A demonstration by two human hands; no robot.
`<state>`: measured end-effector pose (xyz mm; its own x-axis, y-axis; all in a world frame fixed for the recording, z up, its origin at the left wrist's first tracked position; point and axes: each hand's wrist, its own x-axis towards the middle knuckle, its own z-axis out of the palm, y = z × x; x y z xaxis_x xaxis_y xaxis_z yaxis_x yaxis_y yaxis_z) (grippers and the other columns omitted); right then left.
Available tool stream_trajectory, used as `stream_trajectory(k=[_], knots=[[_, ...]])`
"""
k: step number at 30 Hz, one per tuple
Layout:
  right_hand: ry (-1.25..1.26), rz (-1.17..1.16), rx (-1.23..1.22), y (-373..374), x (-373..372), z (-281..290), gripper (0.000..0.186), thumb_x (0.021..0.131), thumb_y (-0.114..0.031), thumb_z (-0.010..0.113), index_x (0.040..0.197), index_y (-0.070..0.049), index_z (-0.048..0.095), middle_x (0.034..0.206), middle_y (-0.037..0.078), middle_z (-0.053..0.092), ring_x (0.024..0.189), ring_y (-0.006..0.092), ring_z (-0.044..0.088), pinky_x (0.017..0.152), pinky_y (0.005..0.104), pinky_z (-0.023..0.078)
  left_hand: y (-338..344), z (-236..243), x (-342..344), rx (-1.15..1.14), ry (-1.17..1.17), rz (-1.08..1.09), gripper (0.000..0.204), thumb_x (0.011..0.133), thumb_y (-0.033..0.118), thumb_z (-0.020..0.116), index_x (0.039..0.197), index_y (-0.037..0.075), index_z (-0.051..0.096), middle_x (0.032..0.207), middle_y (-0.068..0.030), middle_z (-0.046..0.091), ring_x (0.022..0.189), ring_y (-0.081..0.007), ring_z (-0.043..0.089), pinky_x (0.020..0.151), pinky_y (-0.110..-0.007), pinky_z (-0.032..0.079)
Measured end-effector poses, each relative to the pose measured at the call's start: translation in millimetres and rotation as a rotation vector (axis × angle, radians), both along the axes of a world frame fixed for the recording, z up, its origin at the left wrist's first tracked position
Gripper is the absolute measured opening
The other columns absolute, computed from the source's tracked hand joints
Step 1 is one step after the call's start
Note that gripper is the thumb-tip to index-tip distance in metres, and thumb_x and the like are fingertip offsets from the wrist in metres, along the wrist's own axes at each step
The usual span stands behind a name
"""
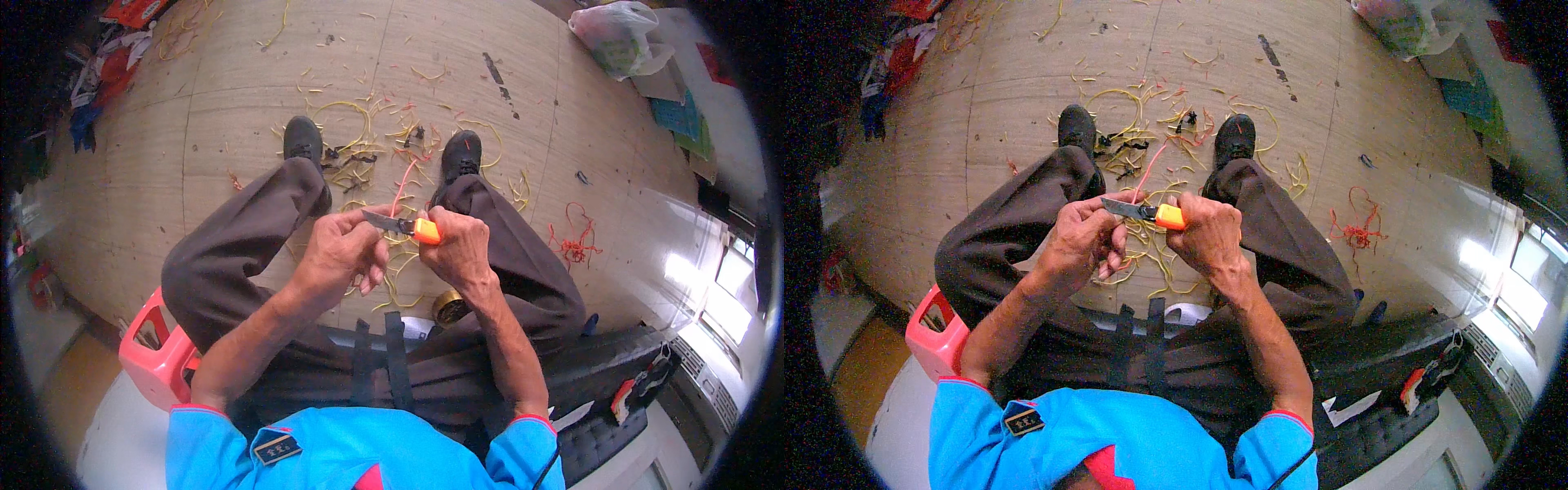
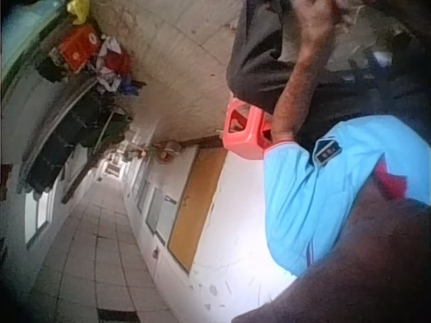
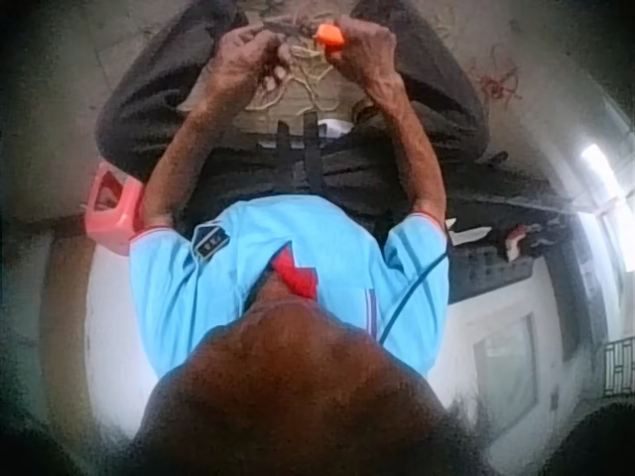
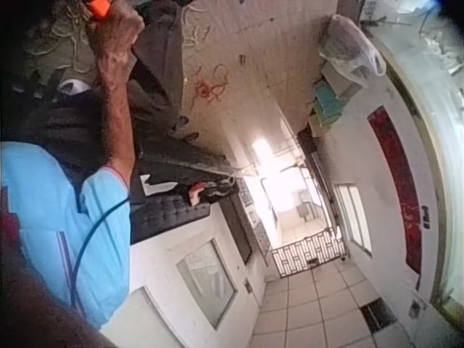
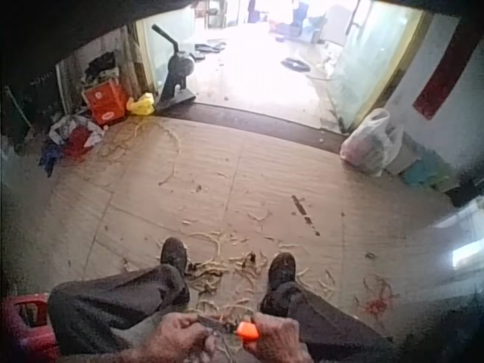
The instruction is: The person sits on a low stool and uses a utility knife to cut a bundle of yellow and red cords into smaller pieces. After cutting, the person gathers the pieces and places them into a white sack.
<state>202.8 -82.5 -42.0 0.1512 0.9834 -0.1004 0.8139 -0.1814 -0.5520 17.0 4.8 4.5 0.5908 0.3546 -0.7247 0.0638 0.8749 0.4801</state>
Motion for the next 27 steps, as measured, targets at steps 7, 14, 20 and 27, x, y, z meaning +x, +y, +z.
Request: stream_trajectory(k=[7, 14, 20, 27], knots=[[0.002, -0.014, 0.050, 4.6, 2.3, -7.9, 0.025, 0.086, -0.020, 0.064, 0.069, -0.006, 0.053, 0.060, 0.015, 0.057, 0.056, 0.0342, 0.060, 0.050, 0.0415, 0.044, 4.7, 9.0, -1.2, -0.111, -0.013, 0.071, 0.040, 0.096, 0.009, 0.045, 0.135, 0.000, 0.050, 0.063, -0.0029, 0.056, 0.042, -0.0113, 0.053, 0.034, -0.023, 0.042], [-0.005, -0.092, -0.038, 4.8, 12.9, -18.8, 0.019, 0.082, -0.022, 0.066, 0.072, -0.008, 0.060, 0.064, 0.015, 0.061, 0.060, 0.0339, 0.063, 0.052, 0.0418, 0.048, 6.8, 6.5, -5.9, -0.131, -0.054, 0.074, 0.043, 0.095, 0.009, 0.044, 0.137, -0.001, 0.047, 0.062, -0.0021, 0.055, 0.040, -0.0104, 0.050, 0.033, -0.023, 0.041], [0.340, -0.318, -0.071, 0.3, 32.0, -28.0, 0.014, 0.080, -0.020, 0.066, 0.073, -0.008, 0.063, 0.065, 0.019, 0.060, 0.058, 0.0355, 0.060, 0.054, 0.0368, 0.047, 8.2, 25.3, -1.2, -0.114, -0.090, 0.016, 0.048, 0.092, 0.007, 0.039, 0.138, -0.002, 0.045, 0.061, -0.0030, 0.054, 0.041, -0.0105, 0.050, 0.033, -0.023, 0.040], [1.089, -0.618, -0.361, 9.2, 23.1, 6.0, 0.027, 0.092, -0.025, 0.063, 0.088, 0.001, 0.067, 0.055, -0.004, 0.048, 0.046, 0.0083, 0.043, 0.044, 0.0242, 0.033, 8.5, 13.2, -6.3, -0.152, -0.139, 0.067, 0.045, 0.095, 0.010, 0.041, 0.137, -0.001, 0.047, 0.065, -0.0034, 0.057, 0.043, -0.0117, 0.052, 0.037, -0.023, 0.042]])
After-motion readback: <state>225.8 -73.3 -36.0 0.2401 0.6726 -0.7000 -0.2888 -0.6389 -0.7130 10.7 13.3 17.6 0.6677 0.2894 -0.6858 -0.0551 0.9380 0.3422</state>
